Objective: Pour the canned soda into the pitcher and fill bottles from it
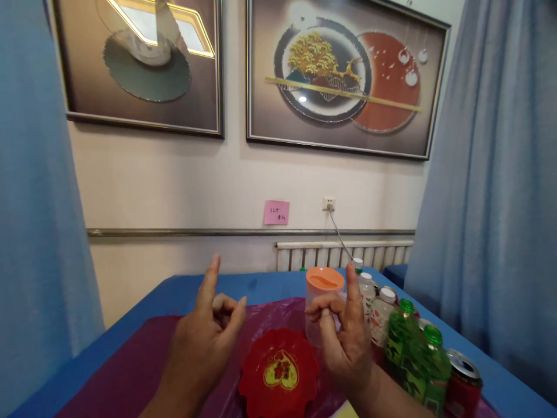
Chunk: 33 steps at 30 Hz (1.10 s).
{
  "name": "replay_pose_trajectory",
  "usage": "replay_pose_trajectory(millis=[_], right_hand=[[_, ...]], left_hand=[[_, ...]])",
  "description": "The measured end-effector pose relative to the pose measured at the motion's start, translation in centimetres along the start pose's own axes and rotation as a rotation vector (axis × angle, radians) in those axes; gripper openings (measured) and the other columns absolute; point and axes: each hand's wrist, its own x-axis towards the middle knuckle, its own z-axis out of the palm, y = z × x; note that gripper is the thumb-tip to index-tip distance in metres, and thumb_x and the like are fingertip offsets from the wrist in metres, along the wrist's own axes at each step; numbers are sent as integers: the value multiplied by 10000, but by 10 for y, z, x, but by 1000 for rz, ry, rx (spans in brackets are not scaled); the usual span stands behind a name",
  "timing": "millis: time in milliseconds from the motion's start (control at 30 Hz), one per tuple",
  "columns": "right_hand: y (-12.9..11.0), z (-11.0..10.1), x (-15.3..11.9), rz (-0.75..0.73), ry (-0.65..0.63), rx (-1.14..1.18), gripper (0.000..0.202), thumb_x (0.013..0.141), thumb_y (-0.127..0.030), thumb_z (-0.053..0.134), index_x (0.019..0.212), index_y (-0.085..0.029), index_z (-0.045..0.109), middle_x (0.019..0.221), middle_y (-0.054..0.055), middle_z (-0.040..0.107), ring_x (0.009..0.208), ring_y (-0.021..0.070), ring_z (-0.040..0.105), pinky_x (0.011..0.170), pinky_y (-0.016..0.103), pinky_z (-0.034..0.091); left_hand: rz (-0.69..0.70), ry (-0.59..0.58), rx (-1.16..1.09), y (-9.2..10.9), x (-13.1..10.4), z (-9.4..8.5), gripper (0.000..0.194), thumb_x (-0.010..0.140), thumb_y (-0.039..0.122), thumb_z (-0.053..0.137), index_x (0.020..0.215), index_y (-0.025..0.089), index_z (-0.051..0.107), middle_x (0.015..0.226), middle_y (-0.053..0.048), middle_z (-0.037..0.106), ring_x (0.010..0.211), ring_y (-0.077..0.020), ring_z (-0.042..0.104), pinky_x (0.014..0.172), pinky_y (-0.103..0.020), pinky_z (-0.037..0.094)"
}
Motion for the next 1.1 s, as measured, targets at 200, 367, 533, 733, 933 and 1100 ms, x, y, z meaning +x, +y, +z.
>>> replay_pose_trajectory(millis=[200,367,533,733,933,1100], right_hand=[[20,25,-10,-54,-15,-80,834,953,-76,378,1648,-190,-67,848,26,692,750,175,680,712,329,579],[55,39,2,197,-84,-297,880,842,-42,394,1651,-141,62,687,-28,666,610,182,639,659,316,543],[66,41,1,228,-100,-337,877,839,-53,392,1649,-121,64,686,-35,678,602,183,637,703,333,544],[68,36,-3,201,-140,-334,854,852,-59,400,1644,-115,85,688,-43,674,592,166,641,636,294,527],[57,25,-10,235,-188,-314,851,862,-64,404,1648,-146,89,725,-27,707,625,177,682,617,288,558],[65,-5,-79,106,-494,-294,764,887,-134,531,1609,-257,316,1158,74,774,990,223,755,848,318,622]], left_hand=[[134,243,-45,-30,-12,46,905,884,493,549,1615,181,115,640,78,675,544,-177,639,644,-294,545],[-98,-56,-56,-57,14,57,946,864,470,558,1631,182,84,579,102,622,472,-151,586,492,-237,448],[-98,-39,-83,-50,16,44,948,855,478,569,1633,225,91,605,100,630,469,-139,560,513,-247,451],[-87,-49,-104,-39,11,41,917,870,457,562,1630,210,113,599,105,614,479,-134,549,545,-250,470],[-93,-74,-115,-45,10,47,924,866,468,576,1628,202,125,605,103,618,465,-128,539,518,-240,459],[-109,-133,-165,-58,11,58,822,843,476,589,1565,187,321,918,-23,783,737,-182,713,712,-302,573]])
